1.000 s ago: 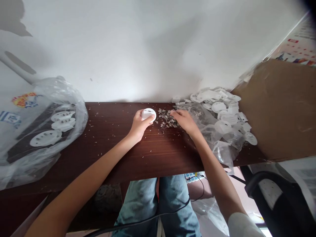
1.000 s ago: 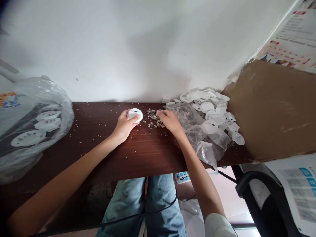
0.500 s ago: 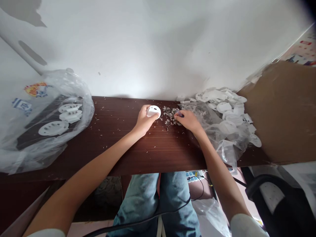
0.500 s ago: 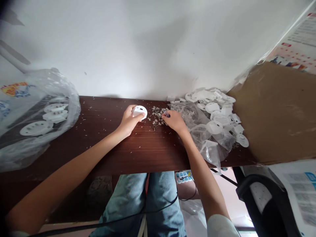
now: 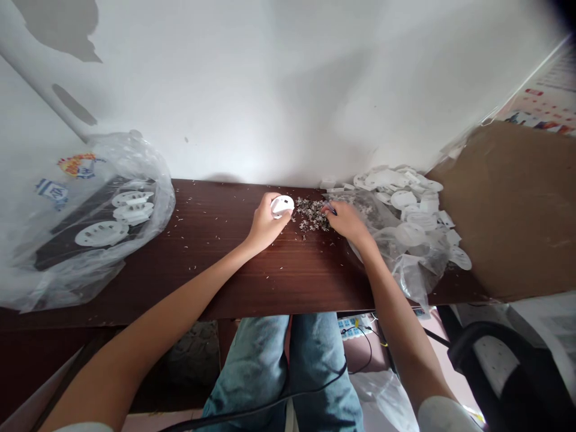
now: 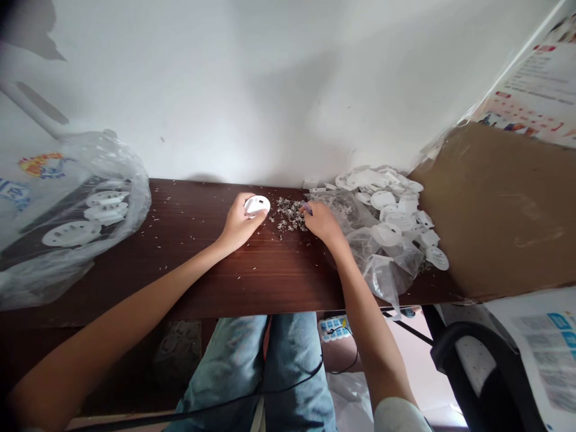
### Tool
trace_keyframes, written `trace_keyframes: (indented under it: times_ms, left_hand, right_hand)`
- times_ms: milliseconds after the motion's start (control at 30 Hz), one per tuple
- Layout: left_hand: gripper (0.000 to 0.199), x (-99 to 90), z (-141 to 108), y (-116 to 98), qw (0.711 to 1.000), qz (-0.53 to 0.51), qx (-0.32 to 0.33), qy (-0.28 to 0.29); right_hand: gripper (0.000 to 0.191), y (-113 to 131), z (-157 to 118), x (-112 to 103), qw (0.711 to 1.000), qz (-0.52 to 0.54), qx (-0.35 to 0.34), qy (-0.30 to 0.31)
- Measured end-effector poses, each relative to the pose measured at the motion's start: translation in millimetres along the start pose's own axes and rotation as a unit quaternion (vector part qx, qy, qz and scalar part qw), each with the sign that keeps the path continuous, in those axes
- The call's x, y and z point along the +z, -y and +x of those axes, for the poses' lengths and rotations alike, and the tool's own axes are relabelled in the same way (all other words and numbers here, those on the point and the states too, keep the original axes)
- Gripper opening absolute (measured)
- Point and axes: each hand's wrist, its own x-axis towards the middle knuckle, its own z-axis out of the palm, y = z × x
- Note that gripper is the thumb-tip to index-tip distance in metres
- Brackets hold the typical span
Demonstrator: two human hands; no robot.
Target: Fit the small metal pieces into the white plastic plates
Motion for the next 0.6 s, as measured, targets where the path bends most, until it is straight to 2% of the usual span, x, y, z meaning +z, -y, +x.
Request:
trace_keyframes:
  times_ms: [200, 367, 433, 500, 600]
  left_hand:
    - [0.033, -1.7, -10.3, -4.5, 0.989, 0.086, 0.104, 0.061]
    - [0.027, 1.4, -13.0, -2.1, 0.964, 0.172, 0.189, 0.072]
    - [0.025, 2.4, -12.5, -1.8, 0.958, 0.186, 0.206, 0.073]
    - [0.024, 2.6, -12.1, -2.4, 0.955, 0.194, 0.211, 0.075]
    - [0.024, 2.0, -12.7, -4.1, 0.952, 0.203, 0.213, 0.082]
  right_hand:
    - [0.018, 10.3, -6.3, -3.8, 0.997, -0.018, -0.042, 0.058]
    - [0.019, 12.5, -6.8, -0.3, 0.993, -0.001, -0.076, 0.085]
    - [0.020, 10.9, -5.6, -2.3, 0.995, 0.022, -0.061, 0.080]
    - [0.020, 9.0, -4.4, -5.4, 0.998, 0.031, -0.034, 0.050]
    - [0.020, 6.4, -3.8, -8.4, 0.999, -0.011, -0.001, 0.038]
